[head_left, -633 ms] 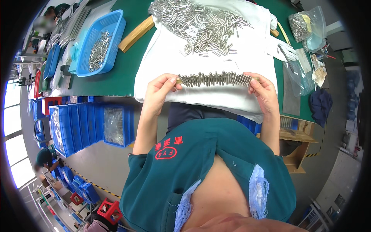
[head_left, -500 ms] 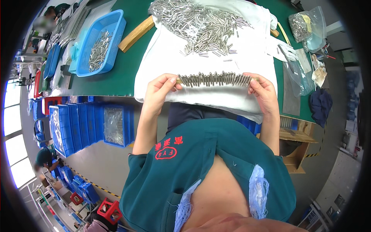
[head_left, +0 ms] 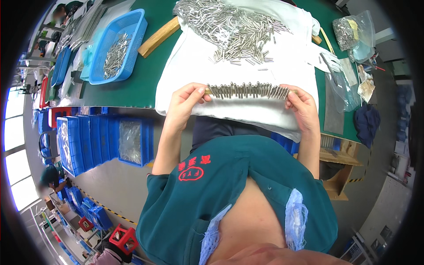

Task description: Picking up small metal pins and arranging them in rows on a soft surface.

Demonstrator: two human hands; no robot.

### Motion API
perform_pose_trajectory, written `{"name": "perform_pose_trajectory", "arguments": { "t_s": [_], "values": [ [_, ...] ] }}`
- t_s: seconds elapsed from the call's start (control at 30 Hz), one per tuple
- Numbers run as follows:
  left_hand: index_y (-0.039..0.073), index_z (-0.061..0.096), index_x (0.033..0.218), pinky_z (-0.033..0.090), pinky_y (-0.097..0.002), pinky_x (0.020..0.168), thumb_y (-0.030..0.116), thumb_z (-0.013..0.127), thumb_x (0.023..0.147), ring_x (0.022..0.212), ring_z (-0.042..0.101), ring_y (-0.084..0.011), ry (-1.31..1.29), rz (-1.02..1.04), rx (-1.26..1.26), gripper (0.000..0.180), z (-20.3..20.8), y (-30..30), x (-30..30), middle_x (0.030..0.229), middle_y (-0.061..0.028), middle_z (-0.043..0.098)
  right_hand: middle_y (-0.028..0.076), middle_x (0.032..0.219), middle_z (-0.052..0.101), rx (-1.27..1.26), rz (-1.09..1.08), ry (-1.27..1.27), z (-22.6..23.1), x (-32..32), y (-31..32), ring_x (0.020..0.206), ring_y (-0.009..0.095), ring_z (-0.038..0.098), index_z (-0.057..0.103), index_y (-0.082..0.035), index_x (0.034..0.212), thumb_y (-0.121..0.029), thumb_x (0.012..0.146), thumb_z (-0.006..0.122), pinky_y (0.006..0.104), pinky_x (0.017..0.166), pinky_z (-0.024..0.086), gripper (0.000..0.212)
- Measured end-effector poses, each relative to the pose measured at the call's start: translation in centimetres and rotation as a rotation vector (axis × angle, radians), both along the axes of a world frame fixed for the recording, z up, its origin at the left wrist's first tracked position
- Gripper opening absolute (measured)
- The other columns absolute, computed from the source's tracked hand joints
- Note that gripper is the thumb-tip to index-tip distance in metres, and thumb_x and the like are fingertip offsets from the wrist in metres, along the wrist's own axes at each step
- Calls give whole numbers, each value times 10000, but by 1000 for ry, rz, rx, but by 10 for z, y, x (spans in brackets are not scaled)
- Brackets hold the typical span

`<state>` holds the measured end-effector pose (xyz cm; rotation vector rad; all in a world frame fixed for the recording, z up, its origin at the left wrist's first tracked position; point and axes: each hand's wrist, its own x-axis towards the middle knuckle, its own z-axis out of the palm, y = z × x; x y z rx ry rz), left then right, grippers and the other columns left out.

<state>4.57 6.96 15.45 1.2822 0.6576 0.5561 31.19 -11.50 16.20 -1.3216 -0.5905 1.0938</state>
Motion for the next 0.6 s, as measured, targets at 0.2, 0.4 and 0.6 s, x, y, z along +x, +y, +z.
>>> {"name": "perform_pose_trajectory", "arguments": {
  "t_s": [0.2,0.4,0.6],
  "values": [
    [5,664,1005,434,-231,741,211,575,953,791,580,-86,-15,-15,-7,230,0,-1,1,831,-46,671,-42,763,563,-2,2,0,-3,2,-2,693,45,485,656,-7,1159,-178,936,597,194,667,417,287],
    [8,662,991,434,-229,736,209,580,952,780,575,-85,-19,-22,-6,221,0,-1,2,824,-40,668,-47,739,536,-6,-13,12,-4,3,-2,692,44,483,645,-9,1173,-182,937,594,194,662,414,297],
    [10,663,993,435,-229,730,204,584,949,781,580,-84,-24,-23,-27,214,0,-2,2,824,-37,668,-47,729,530,-35,-38,25,-4,3,-2,687,45,481,638,1,1177,-176,937,594,194,654,413,301]
  ]
}}
